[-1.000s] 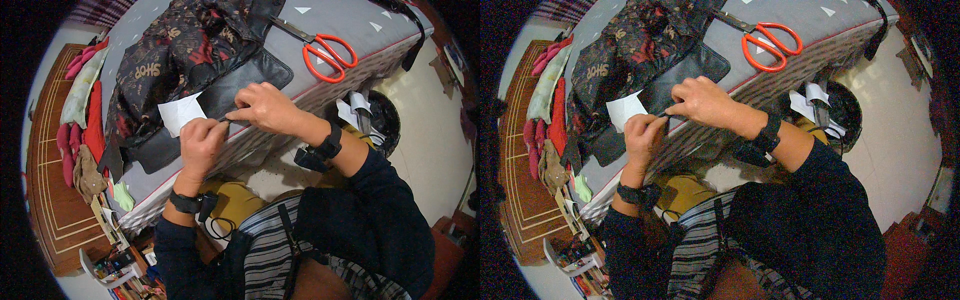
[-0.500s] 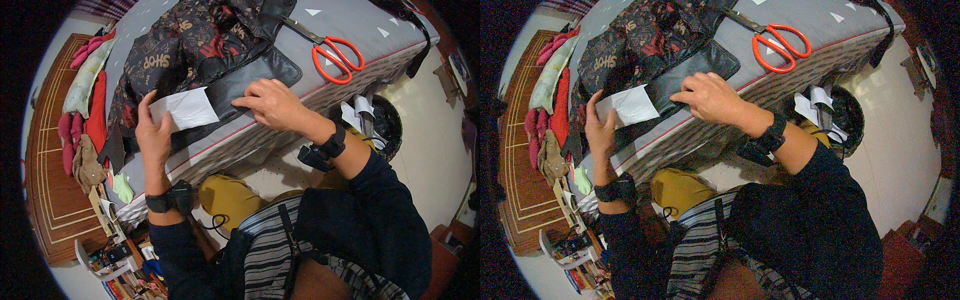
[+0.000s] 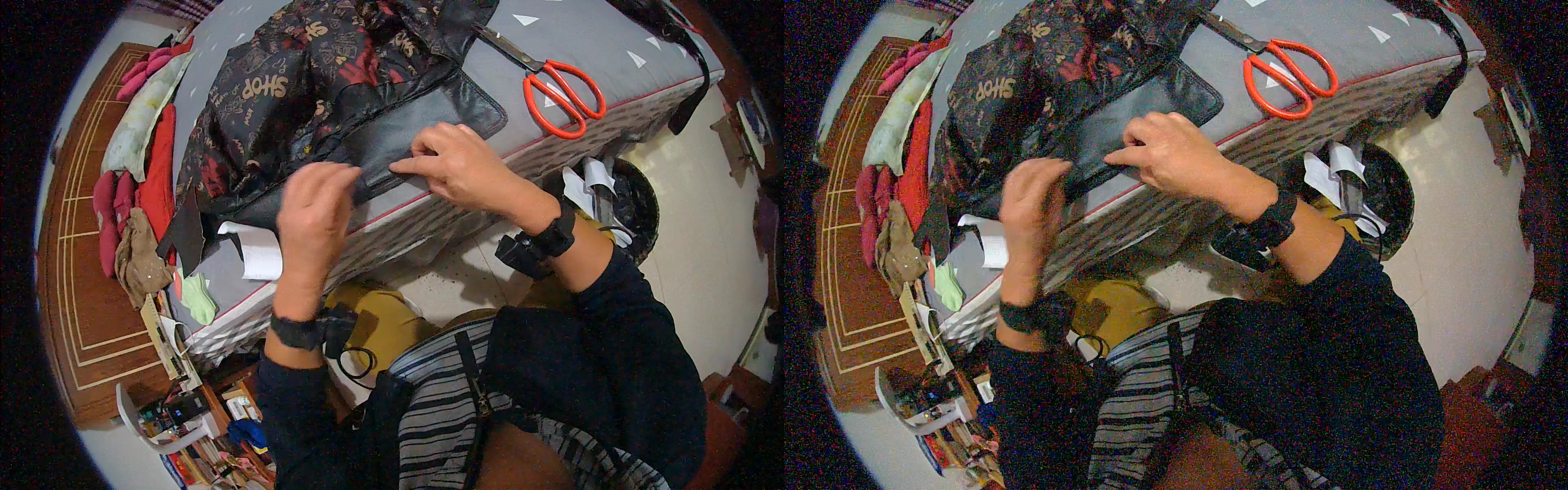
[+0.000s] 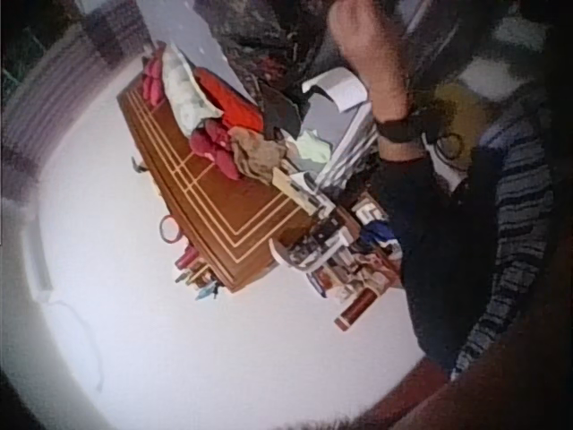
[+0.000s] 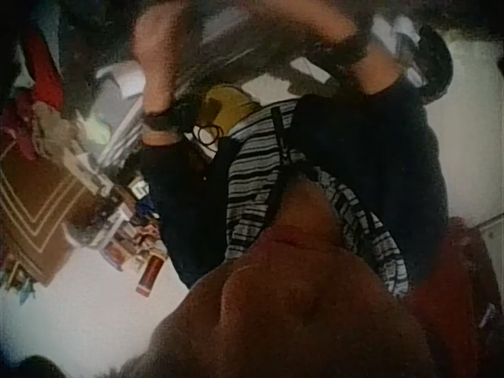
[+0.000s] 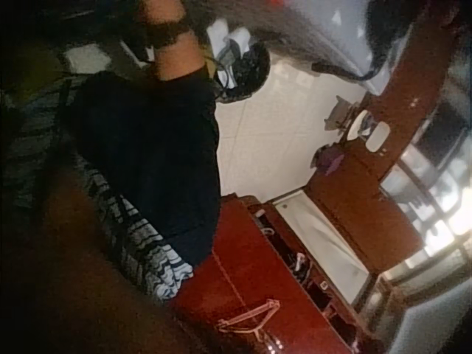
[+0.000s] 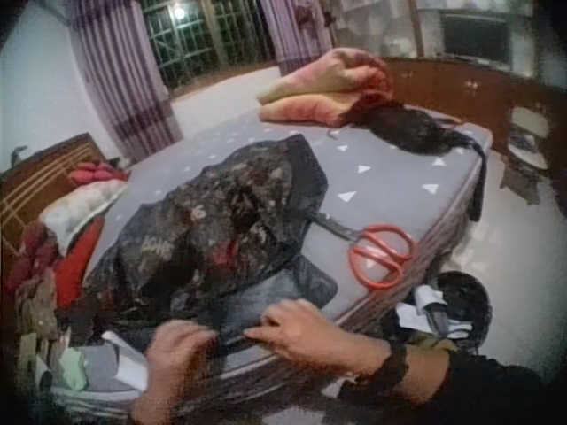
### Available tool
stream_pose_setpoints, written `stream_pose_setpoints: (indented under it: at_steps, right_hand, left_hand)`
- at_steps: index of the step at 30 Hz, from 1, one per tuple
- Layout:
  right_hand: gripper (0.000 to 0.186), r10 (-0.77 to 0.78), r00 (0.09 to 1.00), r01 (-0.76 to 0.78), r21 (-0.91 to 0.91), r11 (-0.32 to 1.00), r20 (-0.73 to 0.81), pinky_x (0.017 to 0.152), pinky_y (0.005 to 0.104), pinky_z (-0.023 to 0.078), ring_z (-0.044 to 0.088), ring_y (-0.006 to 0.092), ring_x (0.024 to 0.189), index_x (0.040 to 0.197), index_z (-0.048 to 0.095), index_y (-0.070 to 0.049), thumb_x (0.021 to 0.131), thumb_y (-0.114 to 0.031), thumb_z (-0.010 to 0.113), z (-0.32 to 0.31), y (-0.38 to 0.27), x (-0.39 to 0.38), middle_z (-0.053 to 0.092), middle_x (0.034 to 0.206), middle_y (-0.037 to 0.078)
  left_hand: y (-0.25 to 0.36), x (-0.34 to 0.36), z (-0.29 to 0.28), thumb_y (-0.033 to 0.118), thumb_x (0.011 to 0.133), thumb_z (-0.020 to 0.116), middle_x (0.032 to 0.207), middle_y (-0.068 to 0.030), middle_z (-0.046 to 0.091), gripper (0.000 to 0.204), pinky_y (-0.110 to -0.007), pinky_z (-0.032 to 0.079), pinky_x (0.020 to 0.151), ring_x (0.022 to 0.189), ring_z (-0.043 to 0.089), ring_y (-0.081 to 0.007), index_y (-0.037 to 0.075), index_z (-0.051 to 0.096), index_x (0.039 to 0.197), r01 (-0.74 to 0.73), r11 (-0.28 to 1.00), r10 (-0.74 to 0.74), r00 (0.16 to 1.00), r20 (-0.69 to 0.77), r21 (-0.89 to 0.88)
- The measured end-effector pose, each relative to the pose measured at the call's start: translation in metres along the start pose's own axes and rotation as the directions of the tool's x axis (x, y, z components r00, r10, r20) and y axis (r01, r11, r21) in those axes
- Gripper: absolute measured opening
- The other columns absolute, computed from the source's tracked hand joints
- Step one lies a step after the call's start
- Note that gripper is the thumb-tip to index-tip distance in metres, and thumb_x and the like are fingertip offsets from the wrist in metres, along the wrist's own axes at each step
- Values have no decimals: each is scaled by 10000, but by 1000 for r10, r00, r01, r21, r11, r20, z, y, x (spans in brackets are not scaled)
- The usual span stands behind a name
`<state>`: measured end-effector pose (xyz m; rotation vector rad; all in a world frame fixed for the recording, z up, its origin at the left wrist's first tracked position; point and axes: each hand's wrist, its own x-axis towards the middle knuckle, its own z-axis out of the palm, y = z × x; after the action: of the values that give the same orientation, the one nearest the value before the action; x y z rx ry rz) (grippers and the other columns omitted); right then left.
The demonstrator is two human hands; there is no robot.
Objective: The person repairs a black patterned bag by applying a black patch to its side. They smooth the patch, use orange scissors to trim the edges, and press the patch firmly into place.
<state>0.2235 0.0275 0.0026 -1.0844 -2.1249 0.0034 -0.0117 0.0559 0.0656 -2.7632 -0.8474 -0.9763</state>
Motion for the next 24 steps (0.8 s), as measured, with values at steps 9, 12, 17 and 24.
stream_pose_setpoints:
  at_steps: [9, 12, 17, 24]
  right_hand:
    - [412, -28, 1000, 28, 17, 999, 2, 719, 349, 410, 529, 217, 854, 1065, 677, -224, 690, -54, 674, 0, 3, 0, 527, 901, 2]
    - [416, -32, 999, 32, 20, 999, 12, 720, 349, 410, 529, 217, 857, 1067, 680, -230, 689, -57, 674, -1, 3, -1, 528, 904, 3]
    - [439, -47, 998, 48, -16, 999, 37, 719, 348, 409, 527, 217, 853, 1077, 682, -259, 683, -65, 666, -4, -2, 1, 524, 898, 5]
    - [412, -40, 997, 53, -189, 980, 70, 717, 349, 402, 507, 213, 859, 1094, 683, -306, 723, -140, 619, -3, -12, 3, 502, 887, -1]
  left_hand:
    - [-15, -3, 34, 57, 788, 671, 1012, -89, 655, 148, -374, 484, 869, 980, 609, -286, 66, 646, 933, 140, 980, -125, 986, 112, -138]
    - [-19, -4, 38, 64, 791, 672, 1010, -97, 658, 152, -374, 480, 866, 979, 609, -292, 62, 642, 941, 183, 970, -165, 979, 118, -157]
    - [-17, 0, 37, 79, 785, 682, 1004, -102, 652, 167, -375, 474, 854, 964, 601, -300, 54, 634, 942, 248, 956, -225, 963, 147, -160]
    - [-18, 2, 36, 115, 734, 721, 1071, -120, 608, 303, -398, 439, 896, 1027, 556, -329, 54, 602, 1006, 248, 955, -206, 950, 236, -165]
